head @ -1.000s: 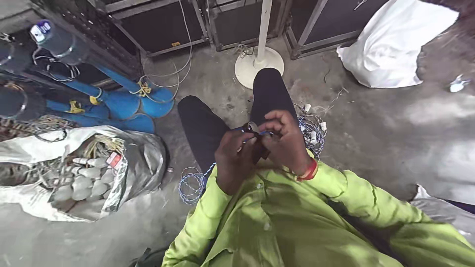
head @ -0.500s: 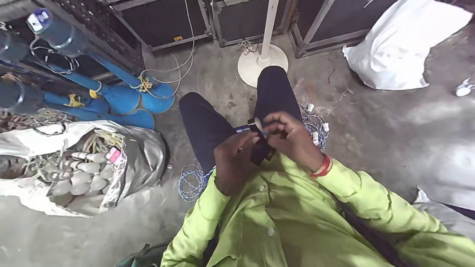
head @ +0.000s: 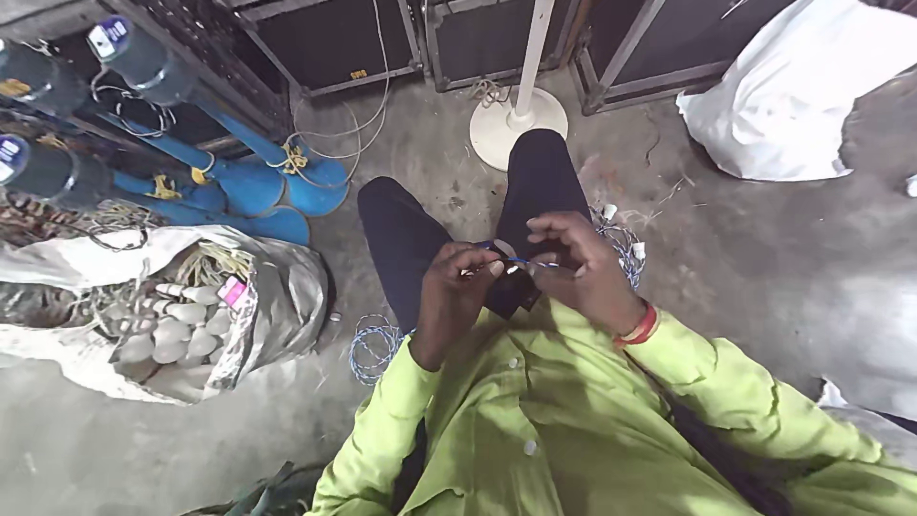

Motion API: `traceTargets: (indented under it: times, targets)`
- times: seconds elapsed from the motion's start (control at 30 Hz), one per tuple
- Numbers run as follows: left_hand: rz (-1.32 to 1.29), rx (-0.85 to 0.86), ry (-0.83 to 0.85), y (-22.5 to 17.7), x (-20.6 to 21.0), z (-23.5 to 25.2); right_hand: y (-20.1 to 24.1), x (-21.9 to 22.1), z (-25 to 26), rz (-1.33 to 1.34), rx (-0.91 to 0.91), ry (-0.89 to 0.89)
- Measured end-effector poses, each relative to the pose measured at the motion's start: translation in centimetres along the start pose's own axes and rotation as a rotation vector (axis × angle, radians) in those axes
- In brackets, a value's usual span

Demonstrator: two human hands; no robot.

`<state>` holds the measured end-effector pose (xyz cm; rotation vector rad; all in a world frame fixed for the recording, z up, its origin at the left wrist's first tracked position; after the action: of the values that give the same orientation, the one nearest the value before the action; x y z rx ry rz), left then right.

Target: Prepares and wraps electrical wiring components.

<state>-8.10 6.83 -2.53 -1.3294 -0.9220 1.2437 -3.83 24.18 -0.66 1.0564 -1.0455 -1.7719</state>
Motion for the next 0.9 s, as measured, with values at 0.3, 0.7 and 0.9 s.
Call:
traceTargets:
  times: [0.3,0.7,0.9]
  targets:
    - [-0.037,-0.113,0.114,0.9,0.9,-0.2,4.8,1.8,-1.7,-0.176,-0.654,0.33]
    - [0.044,-0.143,0.214,2.7,2.2,-1.1,3.8,-2.8,3.0,0.069,-0.14,-0.072]
    - [-0.045,-0.259,0.121,3.2,2.0,-1.1,5.1,0.5,-1.3,-0.193,-0.569,0.281]
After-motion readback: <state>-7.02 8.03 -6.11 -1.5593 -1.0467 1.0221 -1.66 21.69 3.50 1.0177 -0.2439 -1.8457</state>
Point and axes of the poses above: each hand's wrist, its own z-axis towards the middle knuckle, its own x-axis out of the palm, y = z × x, the point moved 10 cm from there along z, towards the middle knuckle, and after that the axes turned 15 degrees about -y, right-handed, at the moved point
